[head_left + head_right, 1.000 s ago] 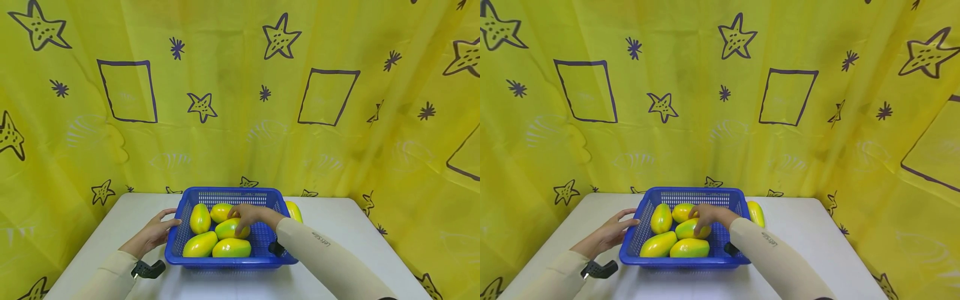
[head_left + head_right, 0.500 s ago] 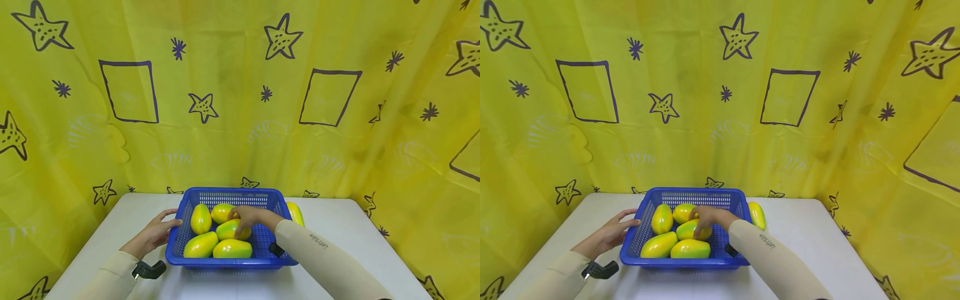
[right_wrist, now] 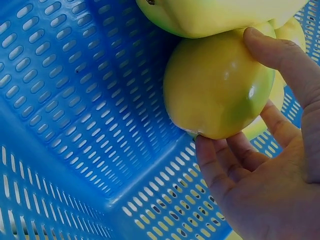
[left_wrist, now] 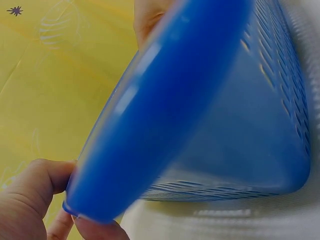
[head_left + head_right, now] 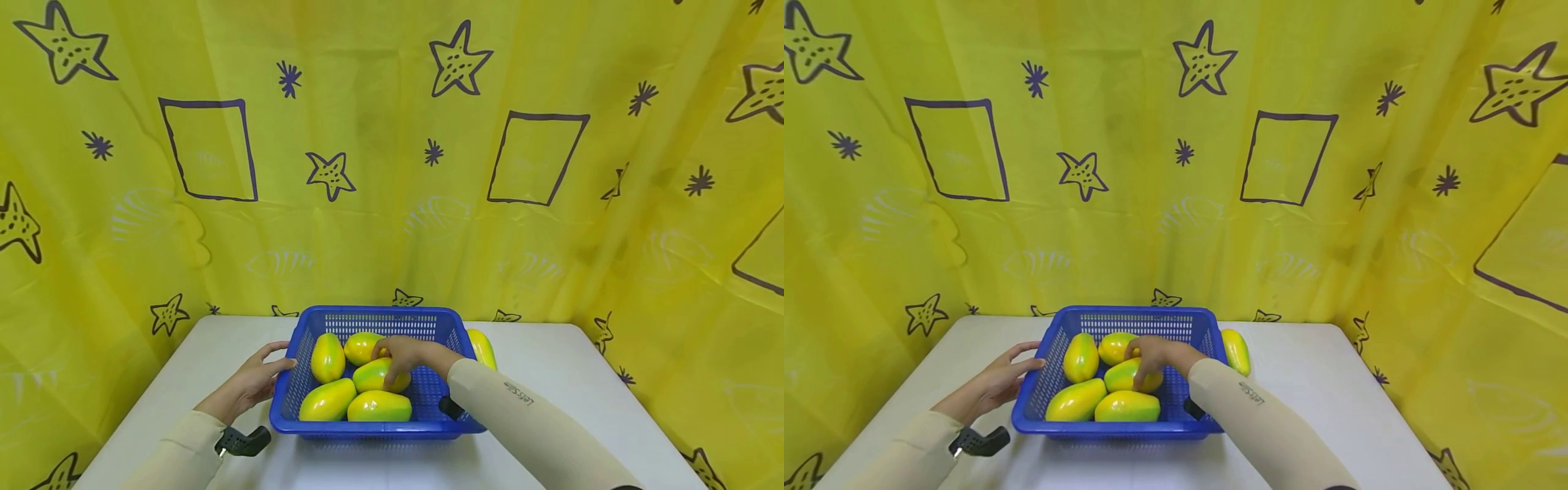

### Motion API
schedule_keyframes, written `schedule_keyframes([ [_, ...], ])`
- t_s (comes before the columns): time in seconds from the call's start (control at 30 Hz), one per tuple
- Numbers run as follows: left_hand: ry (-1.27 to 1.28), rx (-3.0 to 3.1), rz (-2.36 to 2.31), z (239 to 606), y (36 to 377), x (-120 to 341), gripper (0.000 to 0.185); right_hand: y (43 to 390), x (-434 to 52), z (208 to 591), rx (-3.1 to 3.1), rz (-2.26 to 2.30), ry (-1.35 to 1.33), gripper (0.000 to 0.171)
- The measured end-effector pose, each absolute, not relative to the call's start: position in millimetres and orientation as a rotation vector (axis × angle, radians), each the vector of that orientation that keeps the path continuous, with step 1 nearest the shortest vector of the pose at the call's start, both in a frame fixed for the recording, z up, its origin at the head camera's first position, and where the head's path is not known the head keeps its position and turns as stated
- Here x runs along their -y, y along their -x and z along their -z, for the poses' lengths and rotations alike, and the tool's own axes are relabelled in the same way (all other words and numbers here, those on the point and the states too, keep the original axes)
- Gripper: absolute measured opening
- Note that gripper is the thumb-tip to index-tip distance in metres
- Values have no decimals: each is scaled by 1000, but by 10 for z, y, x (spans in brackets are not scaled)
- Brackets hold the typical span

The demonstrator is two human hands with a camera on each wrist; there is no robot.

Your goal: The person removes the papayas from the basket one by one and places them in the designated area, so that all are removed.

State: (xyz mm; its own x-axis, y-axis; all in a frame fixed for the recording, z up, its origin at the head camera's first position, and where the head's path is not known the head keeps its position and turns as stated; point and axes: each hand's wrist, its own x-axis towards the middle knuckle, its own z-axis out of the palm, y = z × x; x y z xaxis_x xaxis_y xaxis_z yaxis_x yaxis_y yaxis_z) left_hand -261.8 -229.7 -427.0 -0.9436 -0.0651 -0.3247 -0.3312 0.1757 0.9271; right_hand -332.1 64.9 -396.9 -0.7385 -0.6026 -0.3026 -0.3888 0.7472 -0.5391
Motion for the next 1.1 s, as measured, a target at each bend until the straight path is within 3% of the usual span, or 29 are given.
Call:
schedule_keyframes([
  [1.1,391,-2255,-1818,4250,2616,2289,68,3374,-830,3807,-2406,573,683,51],
])
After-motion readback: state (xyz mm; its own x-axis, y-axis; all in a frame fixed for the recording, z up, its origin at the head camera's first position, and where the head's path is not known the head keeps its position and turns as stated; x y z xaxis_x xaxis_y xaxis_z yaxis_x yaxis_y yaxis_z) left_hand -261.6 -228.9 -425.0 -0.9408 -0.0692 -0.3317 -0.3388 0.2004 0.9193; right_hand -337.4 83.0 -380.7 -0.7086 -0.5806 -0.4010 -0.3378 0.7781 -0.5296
